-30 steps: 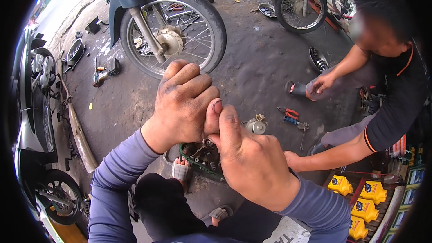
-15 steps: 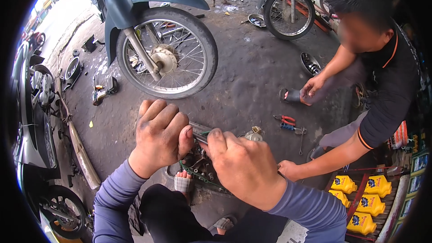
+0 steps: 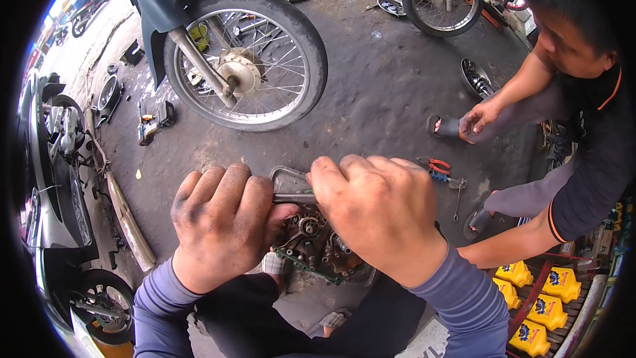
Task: Disassembling and inspecting a motorcycle engine component using various tools.
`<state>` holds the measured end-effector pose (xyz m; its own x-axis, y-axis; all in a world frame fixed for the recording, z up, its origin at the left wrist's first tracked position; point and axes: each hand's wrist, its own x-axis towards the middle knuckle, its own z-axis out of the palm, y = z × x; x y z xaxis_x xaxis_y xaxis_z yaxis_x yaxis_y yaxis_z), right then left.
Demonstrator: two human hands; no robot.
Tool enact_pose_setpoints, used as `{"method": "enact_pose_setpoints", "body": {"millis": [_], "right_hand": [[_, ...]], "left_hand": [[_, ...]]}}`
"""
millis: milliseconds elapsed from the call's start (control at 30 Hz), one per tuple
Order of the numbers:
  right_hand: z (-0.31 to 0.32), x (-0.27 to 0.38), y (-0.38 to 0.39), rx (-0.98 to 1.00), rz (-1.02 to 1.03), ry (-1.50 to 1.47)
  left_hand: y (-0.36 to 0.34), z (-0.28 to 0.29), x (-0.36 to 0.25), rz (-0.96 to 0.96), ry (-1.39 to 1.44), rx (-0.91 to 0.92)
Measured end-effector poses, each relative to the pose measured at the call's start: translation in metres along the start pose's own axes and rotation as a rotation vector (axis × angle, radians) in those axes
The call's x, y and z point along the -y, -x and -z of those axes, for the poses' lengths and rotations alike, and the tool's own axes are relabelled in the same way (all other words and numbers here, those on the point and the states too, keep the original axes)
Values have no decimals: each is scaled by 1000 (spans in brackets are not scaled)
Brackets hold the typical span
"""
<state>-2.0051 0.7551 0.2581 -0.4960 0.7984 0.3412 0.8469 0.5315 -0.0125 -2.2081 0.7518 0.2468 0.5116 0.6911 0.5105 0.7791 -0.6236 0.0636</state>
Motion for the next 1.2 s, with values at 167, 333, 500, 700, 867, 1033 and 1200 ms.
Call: {"method": "enact_pose_setpoints", "body": {"millis": [167,333,500,700,867,1033,1200], "right_hand": [[-10,1,6,-82,4,3],[-11,1,13,-166,4,-57],[-14,-5,-15,-421,108,-9],[-73,10,-86,-462,469,-299],[-81,41,-89,-582,333,-572],[-77,14,-73,-379,292,-932],[-91,-4,-41,160,211,-1815]], "left_hand": [[-5,17,-1,56,103,230],[-20,19,10,-128,220,219],[-11,26,-36,258,139,356],[33,38,-50,760,190,286],[57,38,-43,684,595,132],[54,-11,-20,782,1721,-8],[59,-85,-27,234,1014,238]]}}
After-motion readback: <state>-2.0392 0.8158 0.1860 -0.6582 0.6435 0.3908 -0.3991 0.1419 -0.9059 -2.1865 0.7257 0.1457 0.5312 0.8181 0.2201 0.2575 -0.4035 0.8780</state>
